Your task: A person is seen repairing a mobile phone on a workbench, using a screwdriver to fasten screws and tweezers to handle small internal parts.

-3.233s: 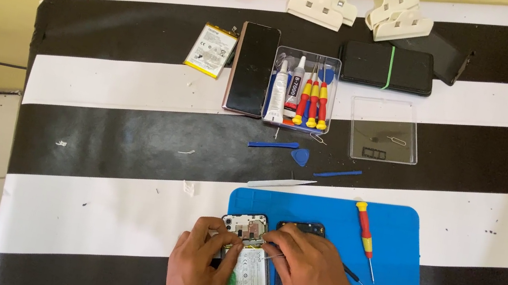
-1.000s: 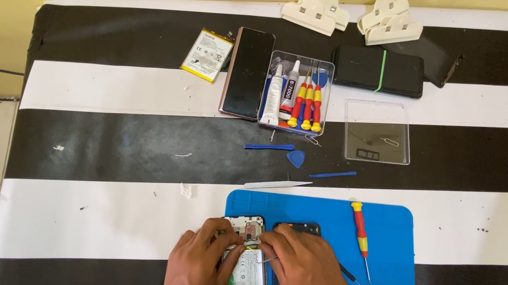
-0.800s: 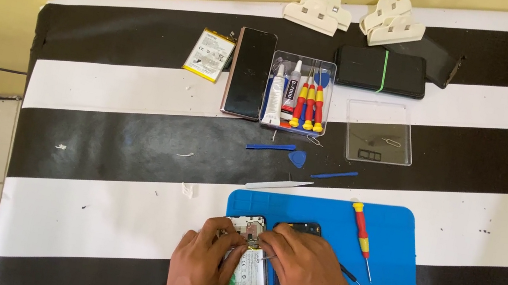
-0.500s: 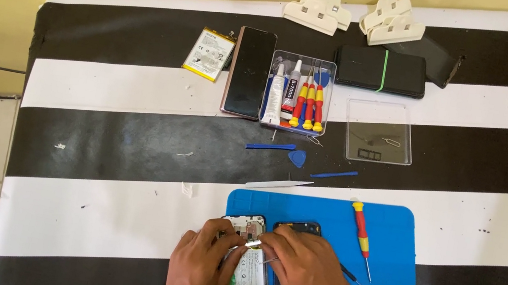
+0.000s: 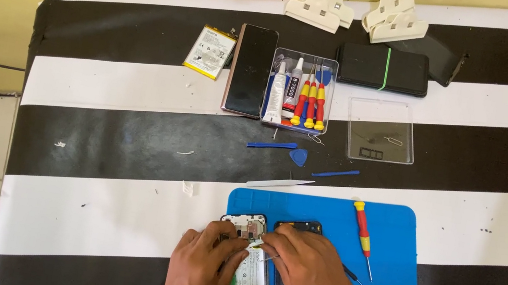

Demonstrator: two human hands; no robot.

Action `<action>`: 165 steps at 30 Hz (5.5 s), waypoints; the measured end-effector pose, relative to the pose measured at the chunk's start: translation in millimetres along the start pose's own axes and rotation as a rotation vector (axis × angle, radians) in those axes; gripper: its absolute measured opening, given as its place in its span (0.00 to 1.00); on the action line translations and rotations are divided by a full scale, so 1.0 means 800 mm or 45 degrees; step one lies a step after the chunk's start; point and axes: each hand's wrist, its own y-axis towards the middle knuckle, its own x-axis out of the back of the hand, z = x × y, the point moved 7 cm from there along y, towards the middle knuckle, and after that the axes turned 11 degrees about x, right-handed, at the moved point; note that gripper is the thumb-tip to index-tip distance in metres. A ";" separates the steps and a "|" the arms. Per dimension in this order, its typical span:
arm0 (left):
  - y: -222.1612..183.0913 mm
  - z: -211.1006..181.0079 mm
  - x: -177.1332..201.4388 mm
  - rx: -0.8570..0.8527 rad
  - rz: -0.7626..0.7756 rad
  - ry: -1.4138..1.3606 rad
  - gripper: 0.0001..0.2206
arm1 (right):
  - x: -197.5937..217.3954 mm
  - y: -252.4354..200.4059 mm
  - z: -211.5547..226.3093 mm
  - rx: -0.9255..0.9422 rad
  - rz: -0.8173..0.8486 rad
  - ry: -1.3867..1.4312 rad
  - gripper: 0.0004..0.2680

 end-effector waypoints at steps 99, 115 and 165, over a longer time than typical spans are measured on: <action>0.033 0.032 0.007 0.682 0.508 -0.278 0.14 | -0.014 0.012 0.023 -0.102 0.526 -0.159 0.21; 0.036 0.033 -0.001 0.753 0.512 -0.022 0.13 | -0.010 -0.012 0.014 -0.078 0.193 -0.036 0.13; -0.043 -0.009 -0.022 0.135 0.047 0.389 0.23 | -0.020 -0.001 0.017 -0.206 0.411 -0.192 0.16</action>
